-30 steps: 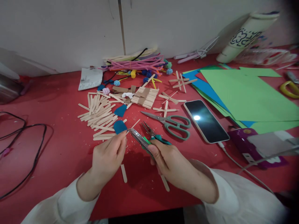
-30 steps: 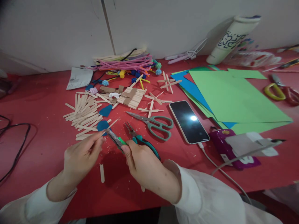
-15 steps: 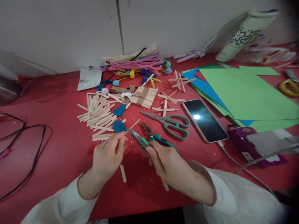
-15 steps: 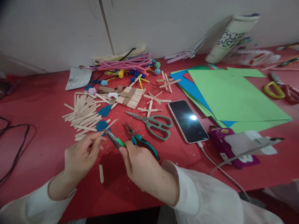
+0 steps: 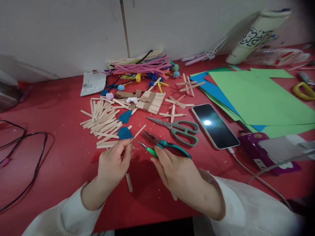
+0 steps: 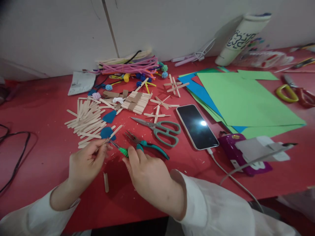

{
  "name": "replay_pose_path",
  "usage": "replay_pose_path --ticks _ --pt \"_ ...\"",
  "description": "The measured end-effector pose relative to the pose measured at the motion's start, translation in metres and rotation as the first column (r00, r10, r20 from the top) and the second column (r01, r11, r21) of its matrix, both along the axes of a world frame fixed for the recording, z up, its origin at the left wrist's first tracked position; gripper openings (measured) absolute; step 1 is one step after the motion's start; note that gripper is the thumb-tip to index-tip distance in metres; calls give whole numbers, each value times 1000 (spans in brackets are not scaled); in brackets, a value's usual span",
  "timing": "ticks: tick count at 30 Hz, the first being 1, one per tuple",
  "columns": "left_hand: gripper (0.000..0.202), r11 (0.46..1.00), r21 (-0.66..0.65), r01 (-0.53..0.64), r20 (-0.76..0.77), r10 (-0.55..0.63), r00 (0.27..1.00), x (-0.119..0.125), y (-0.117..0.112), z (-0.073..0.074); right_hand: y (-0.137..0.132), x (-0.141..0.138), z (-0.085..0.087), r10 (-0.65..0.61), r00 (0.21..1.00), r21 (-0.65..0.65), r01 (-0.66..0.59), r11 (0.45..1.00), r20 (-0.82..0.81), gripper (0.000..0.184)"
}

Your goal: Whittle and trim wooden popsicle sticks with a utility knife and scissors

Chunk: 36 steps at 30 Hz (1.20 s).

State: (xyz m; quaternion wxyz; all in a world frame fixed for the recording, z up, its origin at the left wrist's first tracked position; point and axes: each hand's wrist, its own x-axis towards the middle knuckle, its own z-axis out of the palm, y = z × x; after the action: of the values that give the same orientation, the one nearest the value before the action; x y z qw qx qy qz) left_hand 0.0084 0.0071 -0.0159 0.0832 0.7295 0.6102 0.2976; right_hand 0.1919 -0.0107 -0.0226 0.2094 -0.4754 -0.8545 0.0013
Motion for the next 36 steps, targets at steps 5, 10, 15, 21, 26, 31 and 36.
replay_pose_path --ticks 5,10,15,21,26,31,36 --pt "18 998 54 25 -52 -22 998 -1 1 -1 -1 0 4 -22 998 88 17 996 57 36" --pt "21 978 195 80 -151 -50 987 -4 1 -4 0 2 7 -20 998 162 11 987 56 36" --pt "23 956 272 108 -211 -50 976 -4 4 -4 2 5 6 0 1000 66 2 998 -29 36" --pt "23 933 326 152 -222 -81 972 -4 5 -4 3 5 5 21 994 -2 -21 1000 -106 38" --pt "22 955 277 108 -182 -58 982 -4 3 -5 -2 2 7 -34 996 157 22 987 76 37" --pt "18 957 271 99 -132 -65 989 -2 2 -5 -4 3 11 -48 986 181 18 983 160 34" --pt "19 955 275 110 -138 -74 988 -2 2 -4 -4 4 13 -44 982 159 14 987 186 41"
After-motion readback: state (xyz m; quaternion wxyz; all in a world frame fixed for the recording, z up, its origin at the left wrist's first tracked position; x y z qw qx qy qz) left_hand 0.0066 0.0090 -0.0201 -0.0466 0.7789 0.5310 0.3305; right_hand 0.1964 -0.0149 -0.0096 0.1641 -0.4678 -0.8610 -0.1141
